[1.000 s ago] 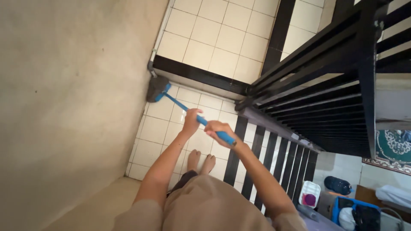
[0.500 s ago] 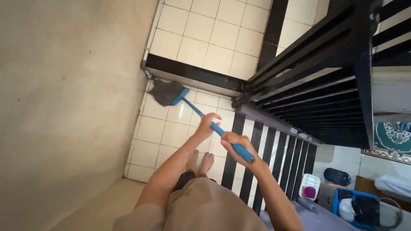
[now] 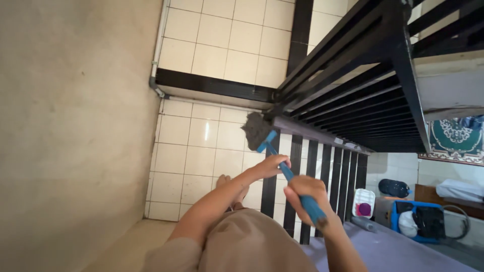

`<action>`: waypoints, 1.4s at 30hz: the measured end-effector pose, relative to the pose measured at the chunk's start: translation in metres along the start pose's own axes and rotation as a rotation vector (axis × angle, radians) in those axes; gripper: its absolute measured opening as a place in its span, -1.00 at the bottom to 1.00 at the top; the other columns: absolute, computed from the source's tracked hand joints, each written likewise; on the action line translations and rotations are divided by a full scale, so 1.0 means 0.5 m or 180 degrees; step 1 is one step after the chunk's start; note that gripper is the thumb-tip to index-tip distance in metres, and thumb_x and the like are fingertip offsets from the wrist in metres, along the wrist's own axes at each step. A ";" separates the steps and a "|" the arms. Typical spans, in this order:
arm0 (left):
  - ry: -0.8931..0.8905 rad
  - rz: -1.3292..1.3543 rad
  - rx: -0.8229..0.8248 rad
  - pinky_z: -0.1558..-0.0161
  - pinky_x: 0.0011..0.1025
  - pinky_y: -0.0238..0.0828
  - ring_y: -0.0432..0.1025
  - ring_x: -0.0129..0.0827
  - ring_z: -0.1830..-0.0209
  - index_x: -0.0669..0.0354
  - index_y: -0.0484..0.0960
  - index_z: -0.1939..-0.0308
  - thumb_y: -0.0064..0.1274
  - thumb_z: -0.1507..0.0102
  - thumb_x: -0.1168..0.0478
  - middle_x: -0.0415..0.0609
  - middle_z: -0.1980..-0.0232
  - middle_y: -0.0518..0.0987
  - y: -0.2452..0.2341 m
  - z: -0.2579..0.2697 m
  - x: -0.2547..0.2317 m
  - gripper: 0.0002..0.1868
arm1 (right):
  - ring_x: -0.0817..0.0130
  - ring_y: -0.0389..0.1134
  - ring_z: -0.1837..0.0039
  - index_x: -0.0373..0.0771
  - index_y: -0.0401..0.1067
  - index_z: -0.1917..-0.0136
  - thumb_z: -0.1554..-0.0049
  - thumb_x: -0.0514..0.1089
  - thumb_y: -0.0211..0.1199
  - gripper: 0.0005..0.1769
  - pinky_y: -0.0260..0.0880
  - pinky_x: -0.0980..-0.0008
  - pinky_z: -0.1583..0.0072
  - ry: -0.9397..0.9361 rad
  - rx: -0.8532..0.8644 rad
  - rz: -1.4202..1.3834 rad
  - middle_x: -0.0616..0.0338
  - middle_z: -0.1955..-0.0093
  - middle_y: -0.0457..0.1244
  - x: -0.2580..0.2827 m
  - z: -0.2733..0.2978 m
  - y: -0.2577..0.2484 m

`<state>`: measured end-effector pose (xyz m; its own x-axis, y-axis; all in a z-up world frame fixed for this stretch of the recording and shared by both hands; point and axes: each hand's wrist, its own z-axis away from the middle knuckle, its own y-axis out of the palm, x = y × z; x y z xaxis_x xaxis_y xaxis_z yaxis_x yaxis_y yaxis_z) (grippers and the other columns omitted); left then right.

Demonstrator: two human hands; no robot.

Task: Mopping the tiled floor at the landing and on the stairs.

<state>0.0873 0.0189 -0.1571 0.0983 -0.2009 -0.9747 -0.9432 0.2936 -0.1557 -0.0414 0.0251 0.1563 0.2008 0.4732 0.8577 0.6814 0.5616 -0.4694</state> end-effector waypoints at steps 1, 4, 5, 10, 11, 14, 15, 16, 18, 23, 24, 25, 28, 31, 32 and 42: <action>0.0024 -0.0098 0.0129 0.09 -0.26 0.47 0.54 -0.14 0.11 0.18 0.52 0.17 0.18 -0.18 0.32 0.02 0.17 0.60 0.010 0.006 -0.002 -0.81 | 0.27 0.22 0.39 -0.26 0.26 0.35 -0.20 -0.26 0.23 -0.69 0.15 0.32 0.29 -0.0335 0.0024 -0.0148 0.12 0.42 0.16 0.027 0.001 -0.012; 0.0016 -0.0442 0.0379 0.19 -0.21 0.43 0.52 -0.10 0.19 0.18 0.44 0.17 0.21 -0.20 0.31 0.05 0.24 0.57 0.006 -0.006 -0.089 -0.76 | 0.45 0.18 0.52 -0.10 0.28 0.41 -0.23 -0.17 0.15 -0.64 0.18 0.38 0.41 -0.0801 -0.0124 -0.0860 0.26 0.55 0.18 0.003 0.061 -0.049; 0.0033 -0.0446 0.0395 0.19 -0.21 0.43 0.52 -0.10 0.19 0.18 0.44 0.17 0.21 -0.20 0.31 0.05 0.24 0.57 0.002 -0.015 -0.116 -0.76 | 0.45 0.18 0.52 -0.10 0.28 0.41 -0.23 -0.17 0.15 -0.64 0.18 0.38 0.41 -0.0805 -0.0141 -0.0844 0.26 0.55 0.18 0.026 0.069 -0.078; 0.0173 -0.1261 0.0564 0.44 -0.19 0.38 0.52 -0.07 0.46 0.14 0.35 0.15 0.20 -0.24 0.19 -0.03 0.46 0.54 -0.010 -0.029 -0.222 -0.70 | 0.26 0.28 0.45 -0.14 0.29 0.34 -0.45 0.06 -0.13 -0.46 0.37 0.17 0.30 -0.0962 0.1549 -0.1615 0.15 0.47 0.22 0.053 0.113 -0.279; 0.0173 -0.1264 0.0569 0.44 -0.19 0.38 0.52 -0.07 0.46 0.14 0.35 0.15 0.20 -0.24 0.19 -0.03 0.46 0.54 -0.014 -0.024 -0.229 -0.70 | 0.26 0.28 0.45 -0.14 0.29 0.34 -0.45 0.06 -0.13 -0.46 0.37 0.17 0.30 -0.0963 0.1543 -0.1615 0.15 0.47 0.22 -0.024 0.176 -0.304; 0.0590 -0.1694 0.0243 0.50 -0.22 0.38 0.51 -0.09 0.53 0.13 0.38 0.18 0.20 -0.25 0.21 -0.06 0.53 0.52 -0.038 -0.005 -0.247 -0.74 | 0.46 0.30 0.43 -0.05 0.34 0.27 -0.51 0.15 -0.33 -0.36 0.36 0.42 0.30 -0.1275 0.1372 -0.1045 0.31 0.41 0.27 -0.163 0.374 -0.363; 0.0727 -0.1908 0.0099 0.50 -0.25 0.39 0.51 -0.11 0.53 0.12 0.39 0.19 0.19 -0.26 0.24 -0.07 0.53 0.52 -0.053 0.003 -0.252 -0.76 | 0.50 0.27 0.50 -0.04 0.31 0.33 -0.48 0.12 -0.36 -0.35 0.37 0.41 0.36 -0.1366 0.0910 -0.1406 0.33 0.48 0.24 -0.182 0.403 -0.368; 0.0864 -0.2121 -0.0047 0.49 -0.28 0.41 0.51 -0.14 0.52 0.12 0.41 0.20 0.19 -0.26 0.26 -0.07 0.53 0.52 -0.068 0.010 -0.258 -0.78 | 0.53 0.24 0.56 -0.04 0.28 0.38 -0.45 0.09 -0.39 -0.35 0.38 0.41 0.42 -0.1452 0.0443 -0.1761 0.35 0.54 0.20 -0.203 0.432 -0.373; 0.0712 -0.2384 -0.0025 0.53 -0.34 0.41 0.50 -0.21 0.54 0.13 0.42 0.22 0.17 -0.27 0.32 -0.08 0.53 0.52 -0.108 0.034 -0.236 -0.81 | 0.53 0.17 0.57 -0.02 0.25 0.40 -0.42 0.07 -0.26 -0.42 0.27 0.41 0.43 -0.1621 0.0525 -0.1810 0.37 0.55 0.16 -0.101 0.287 -0.316; -0.0282 -0.2628 -0.0423 0.41 -0.35 0.47 0.51 -0.21 0.41 0.18 0.47 0.18 0.16 -0.21 0.38 0.01 0.40 0.56 -0.235 0.109 -0.183 -0.82 | 0.51 0.12 0.49 -0.04 0.24 0.34 -0.35 0.12 0.08 -0.54 0.20 0.41 0.41 -0.1825 0.0551 -0.2346 0.39 0.47 0.11 -0.114 0.058 -0.091; -0.0548 -0.2474 -0.0677 0.28 -0.30 0.48 0.51 -0.17 0.29 0.17 0.47 0.21 0.18 -0.16 0.39 0.02 0.34 0.56 -0.258 0.127 -0.173 -0.79 | 0.50 0.18 0.39 -0.06 0.30 0.33 -0.33 0.09 0.13 -0.58 0.25 0.44 0.32 -0.1299 0.0420 -0.1768 0.35 0.41 0.17 -0.143 0.035 -0.036; -0.0813 -0.2310 -0.0927 0.16 -0.24 0.48 0.51 -0.12 0.18 0.17 0.47 0.23 0.21 -0.11 0.40 0.04 0.27 0.57 -0.281 0.147 -0.162 -0.76 | 0.50 0.24 0.28 -0.08 0.35 0.31 -0.31 0.07 0.17 -0.62 0.30 0.48 0.22 -0.0771 0.0300 -0.1187 0.32 0.34 0.22 -0.171 0.013 0.019; -0.1126 -0.2258 -0.0993 0.06 -0.19 0.43 0.47 -0.02 0.06 0.16 0.50 0.19 0.22 -0.10 0.43 0.06 0.14 0.56 -0.296 0.220 -0.040 -0.73 | 0.08 0.42 -0.17 -0.22 0.42 0.17 -0.24 -0.18 0.31 -0.84 0.43 0.05 -0.29 -0.0742 0.0912 -0.1326 0.08 0.04 0.37 -0.274 -0.056 0.221; -0.0914 -0.1813 -0.1352 -0.04 -0.18 0.43 0.40 0.03 -0.05 0.16 0.49 0.09 0.17 -0.06 0.48 0.11 0.02 0.49 -0.284 0.290 0.103 -0.64 | 0.01 0.42 -0.23 -0.23 0.39 0.15 -0.24 -0.26 0.24 -0.89 0.42 0.04 -0.32 -0.0620 0.0968 -0.1210 0.03 0.01 0.37 -0.300 -0.041 0.293; -0.0901 -0.1825 -0.1359 -0.04 -0.18 0.43 0.40 0.03 -0.05 0.16 0.49 0.09 0.17 -0.06 0.48 0.11 0.02 0.49 -0.280 0.285 0.120 -0.64 | 0.01 0.42 -0.23 -0.23 0.39 0.15 -0.24 -0.26 0.24 -0.89 0.42 0.04 -0.32 -0.0638 0.0966 -0.1204 0.03 0.01 0.37 -0.291 -0.047 0.287; -0.0735 -0.1453 -0.1269 -0.23 -0.18 0.11 0.42 -0.11 -0.07 0.01 0.64 0.26 0.11 -0.04 0.50 -0.08 0.15 0.58 -0.191 0.200 0.158 -0.70 | 0.06 0.49 -0.06 -0.35 0.45 0.14 -0.19 -0.31 0.24 -0.94 0.51 0.25 -0.13 -0.0106 0.0492 -0.0635 -0.01 0.04 0.40 -0.164 -0.015 0.182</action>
<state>0.2168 0.0686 -0.2353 0.5412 -0.0042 -0.8409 -0.8314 -0.1522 -0.5344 0.0095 0.0321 0.0449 0.0482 0.3632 0.9304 0.5891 0.7419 -0.3202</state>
